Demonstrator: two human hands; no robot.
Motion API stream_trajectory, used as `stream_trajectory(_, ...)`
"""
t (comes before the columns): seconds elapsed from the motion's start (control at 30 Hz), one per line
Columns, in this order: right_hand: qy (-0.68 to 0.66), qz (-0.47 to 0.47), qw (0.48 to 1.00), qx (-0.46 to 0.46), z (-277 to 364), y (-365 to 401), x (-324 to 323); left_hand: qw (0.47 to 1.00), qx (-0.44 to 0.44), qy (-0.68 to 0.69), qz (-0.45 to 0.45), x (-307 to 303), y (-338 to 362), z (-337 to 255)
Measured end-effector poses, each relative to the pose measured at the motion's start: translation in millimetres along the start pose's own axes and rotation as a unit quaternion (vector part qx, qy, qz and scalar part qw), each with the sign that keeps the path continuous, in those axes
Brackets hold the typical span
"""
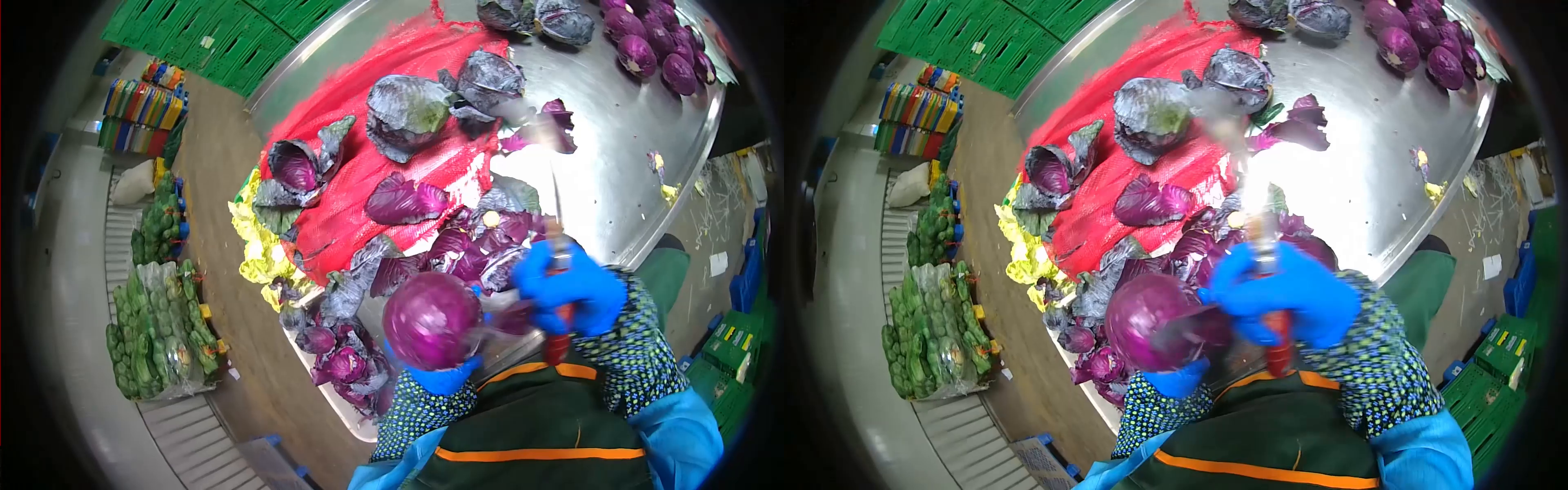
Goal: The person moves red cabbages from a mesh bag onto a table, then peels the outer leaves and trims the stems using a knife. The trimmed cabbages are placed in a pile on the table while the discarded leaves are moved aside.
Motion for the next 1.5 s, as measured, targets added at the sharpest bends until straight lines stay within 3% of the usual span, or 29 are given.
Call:
stream_trajectory(0.03,0.064,-0.041,0.997,0.004,5,12,-13,0.998,0.014,0.060,-0.012,0,5,-2)
stream_trajectory(0.07,0.127,-0.082,0.988,0.004,7,21,-27,0.970,0.015,0.228,0.080,-13,1,0)
stream_trajectory(0.1,0.127,-0.077,0.989,0.002,-3,23,-44,0.977,0.027,0.206,0.053,-17,5,-4)
stream_trajectory(0.13,0.455,-0.187,0.869,-0.047,-13,23,-70,0.981,0.035,0.187,0.028,-20,7,-5)
stream_trajectory(0.17,0.724,-0.276,0.626,-0.090,-21,23,-82,0.994,0.083,-0.069,0.006,-14,6,-9)
stream_trajectory(0.2,0.602,-0.205,0.756,-0.156,-30,19,-81,0.940,0.129,-0.315,-0.007,7,1,-14)
stream_trajectory(0.23,0.300,-0.190,0.932,-0.069,-46,16,-77,0.938,0.105,-0.331,-0.007,29,-1,-14)
stream_trajectory(0.27,0.188,-0.162,0.969,-0.017,-24,15,-40,0.999,0.051,0.006,0.012,52,-5,0)
stream_trajectory(0.33,-0.050,-0.039,0.989,-0.132,-46,-1,-68,0.943,-0.038,-0.332,-0.011,60,-25,5)
stream_trajectory(0.37,-0.040,-0.035,0.989,-0.135,-41,-4,-73,0.856,0.107,-0.506,-0.017,61,-28,18)
stream_trajectory(0.43,-0.299,-0.156,0.922,-0.191,-34,-4,-93,0.804,0.019,-0.591,0.071,69,-46,14)
stream_trajectory(0.47,-0.073,-0.201,0.936,-0.279,-35,6,-123,0.770,-0.048,-0.629,0.095,75,-58,4)
stream_trajectory(0.5,-0.180,-0.128,0.937,-0.270,-18,16,-121,0.756,-0.003,-0.651,0.069,72,-69,-4)
stream_trajectory(0.53,-0.292,-0.061,0.919,-0.257,-5,28,-119,0.524,0.128,-0.832,0.130,85,-81,-15)
stream_trajectory(0.57,-0.225,-0.079,0.942,-0.237,-8,43,-142,0.492,0.160,-0.840,0.164,93,-93,-14)
stream_trajectory(0.6,-0.111,-0.223,0.946,-0.210,6,47,-130,0.459,0.192,-0.845,0.195,107,-106,-12)
stream_trajectory(0.67,0.135,-0.327,0.930,-0.101,30,44,-85,0.721,0.054,-0.651,0.231,98,-140,-5)
stream_trajectory(0.7,0.148,-0.334,0.930,-0.037,34,47,-77,0.747,-0.061,-0.630,0.203,89,-147,-12)
stream_trajectory(0.8,0.012,-0.171,0.973,-0.152,33,64,-71,0.939,-0.091,-0.249,0.218,70,-122,-12)
stream_trajectory(0.87,0.138,-0.249,0.950,-0.129,33,57,-57,0.978,-0.022,-0.208,0.019,47,-101,-4)
stream_trajectory(1.07,0.178,-0.178,0.965,-0.066,-18,22,-32,0.983,0.034,-0.177,-0.035,47,-51,-2)
stream_trajectory(1.1,0.175,-0.188,0.964,-0.071,-19,24,-37,0.854,0.101,-0.510,0.025,53,-39,-25)
stream_trajectory(1.13,0.139,-0.139,0.980,-0.025,-25,22,-44,0.611,0.155,-0.771,0.087,59,-30,-35)
stream_trajectory(1.2,0.093,-0.057,0.993,0.044,-38,17,-58,0.753,0.082,-0.641,0.127,88,-28,-28)
stream_trajectory(1.27,0.133,-0.047,0.987,0.078,-49,7,-76,0.651,0.015,-0.741,0.165,60,-33,-32)
stream_trajectory(1.3,0.195,-0.107,0.973,0.063,-54,5,-83,0.547,0.044,-0.826,0.128,44,-31,-29)
stream_trajectory(1.33,0.197,-0.105,0.973,0.059,-67,5,-89,0.531,0.090,-0.839,0.075,24,-32,-20)
stream_trajectory(1.43,0.443,-0.262,0.839,-0.178,-99,29,-93,0.496,0.129,-0.857,-0.057,-10,-32,9)
stream_trajectory(1.5,0.523,-0.278,0.800,-0.100,-110,49,-72,0.502,0.126,-0.853,-0.069,-8,-37,20)
Point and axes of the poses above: each hand's wrist, its own y-axis away from the middle knuckle, its own x-axis out of the palm, z = x × y, the point moved 3 cm from there along -y, towards the middle knuckle, and after that the axes turned 8 degrees about z, right-handed, at the moved point
